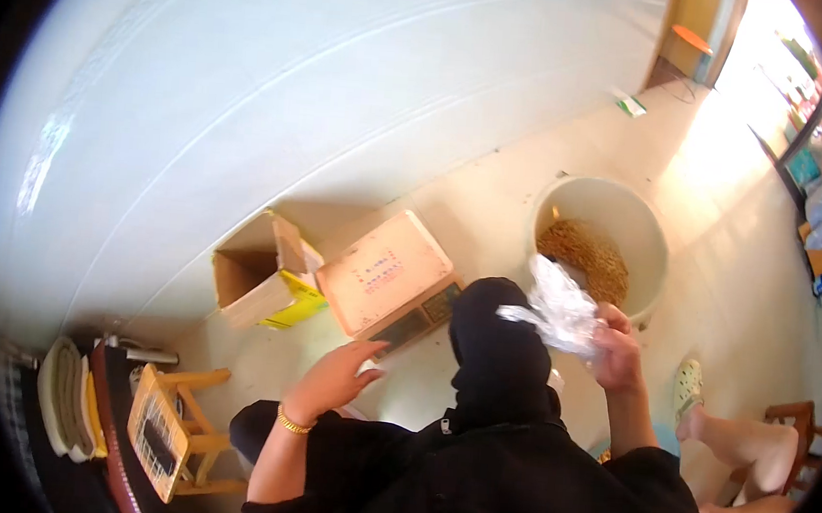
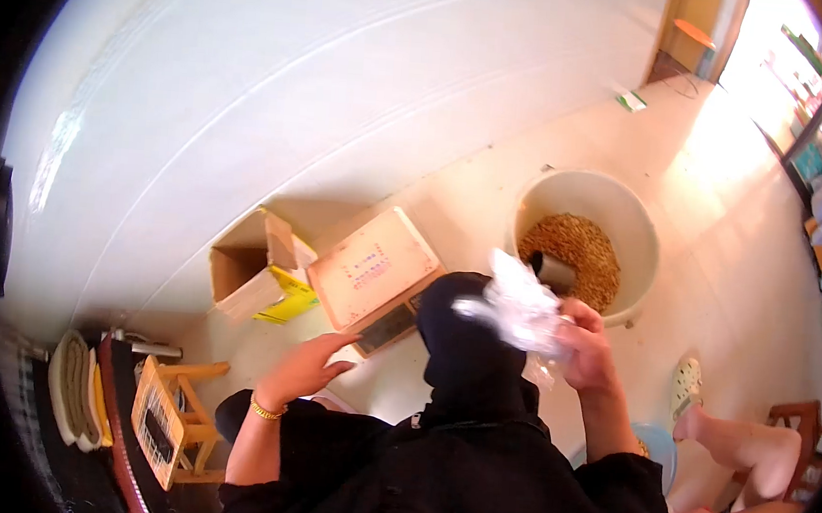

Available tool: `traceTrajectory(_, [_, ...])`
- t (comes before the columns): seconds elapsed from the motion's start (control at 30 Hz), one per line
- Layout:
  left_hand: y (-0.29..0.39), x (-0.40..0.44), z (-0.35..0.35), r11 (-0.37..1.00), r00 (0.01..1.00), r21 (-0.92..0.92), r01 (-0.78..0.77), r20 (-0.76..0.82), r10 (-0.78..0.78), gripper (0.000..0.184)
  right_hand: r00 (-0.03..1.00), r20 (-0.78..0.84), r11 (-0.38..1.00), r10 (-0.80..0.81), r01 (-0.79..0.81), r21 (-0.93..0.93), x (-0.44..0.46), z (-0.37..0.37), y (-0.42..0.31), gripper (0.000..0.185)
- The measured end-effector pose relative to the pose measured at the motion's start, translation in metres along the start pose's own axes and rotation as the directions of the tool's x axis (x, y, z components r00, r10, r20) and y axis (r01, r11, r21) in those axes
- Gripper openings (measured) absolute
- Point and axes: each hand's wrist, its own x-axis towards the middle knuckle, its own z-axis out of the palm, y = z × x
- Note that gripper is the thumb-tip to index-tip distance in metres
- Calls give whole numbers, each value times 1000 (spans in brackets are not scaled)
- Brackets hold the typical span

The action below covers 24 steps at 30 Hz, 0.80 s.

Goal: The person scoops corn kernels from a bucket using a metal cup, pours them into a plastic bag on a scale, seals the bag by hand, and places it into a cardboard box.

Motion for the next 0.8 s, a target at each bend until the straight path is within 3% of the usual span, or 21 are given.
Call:
traceTrajectory(0.07, [25, 5, -13, 964, 998, -261, -52, 18, 59, 53, 986, 167, 969, 24, 18, -246, 26, 64, 5, 16])
traceTrajectory(0.13, [26, 10, -9, 672, 994, -733, -106, -97, 51, 55, 905, 374, 945, 204, -83, -317, 61, 91, 25, 17])
traceTrajectory(0.17, [23, 13, -13, 684, 992, -721, -112, -123, 33, 55, 887, 376, 898, 267, -88, -431, 75, 113, 39, 18])
traceTrajectory(0.2, [21, 18, -20, 520, 986, -844, -132, -168, -22, 51, 855, 420, 827, 304, -18, -562, 90, 124, 58, 14])
traceTrajectory(0.23, [16, 21, -26, 333, 976, -928, -167, -203, -76, 48, 804, 420, 614, 421, 88, -784, 101, 146, 60, 16])
traceTrajectory(0.27, [5, 23, -28, 343, 971, -922, -181, -222, -84, 48, 793, 440, 617, 421, 105, -780, 110, 158, 70, 16])
traceTrajectory(0.3, [-11, 28, -31, 523, 944, -840, -142, -274, -185, 44, 688, 492, 330, 533, 366, -870, 124, 166, 86, 20])
traceTrajectory(0.33, [-30, 34, -34, 679, 900, -730, -74, -343, -271, 41, 594, 477, 23, 648, 612, -791, 138, 172, 100, 25])
traceTrajectory(0.37, [-58, 40, -34, 910, 877, -398, 118, -387, -283, 31, 587, 496, 26, 640, 628, -778, 150, 175, 112, 25])
traceTrajectory(0.4, [-64, 39, -36, 916, 870, -384, 114, -407, -278, 31, 643, 530, 112, 553, 573, -812, 160, 178, 122, 30])
traceTrajectory(0.43, [-66, 40, -34, 978, 839, -171, 122, -509, -194, 28, 697, 549, 205, 462, 518, -830, 167, 186, 125, 35])
traceTrajectory(0.47, [-69, 41, -32, 988, 806, 47, 145, -585, -91, 26, 692, 563, 205, 451, 534, -820, 172, 192, 129, 35])
traceTrajectory(0.53, [-75, 45, -25, 987, 801, 96, 127, -597, -45, 25, 846, 284, 527, 451, 4, -850, 175, 202, 132, 35])
traceTrajectory(0.57, [-80, 49, -23, 985, 804, 132, 108, -595, -9, 24, 847, 285, 526, 448, 8, -851, 178, 203, 136, 35])
traceTrajectory(0.63, [-79, 52, -23, 988, 816, 94, 120, -577, -44, 24, 764, 367, 219, 530, 295, -930, 187, 198, 149, 28])
traceTrajectory(0.67, [-79, 52, -20, 989, 828, 57, 137, -554, -83, 24, 764, 352, 212, 541, 281, -936, 197, 191, 158, 28])
traceTrajectory(0.73, [-86, 53, -24, 980, 834, -15, 200, -522, -178, 24, 853, 409, 257, 325, 336, -906, 214, 175, 170, 21])
traceTrajectory(0.77, [-87, 51, -29, 982, 788, -110, 154, -585, -190, 21, 849, 394, 252, 350, 320, -913, 215, 169, 171, 21])
traceTrajectory(0.8, [-106, 54, -25, 977, 708, -153, 149, -674, -213, 18, 908, 374, 297, 192, 309, -903, 218, 173, 160, 19])
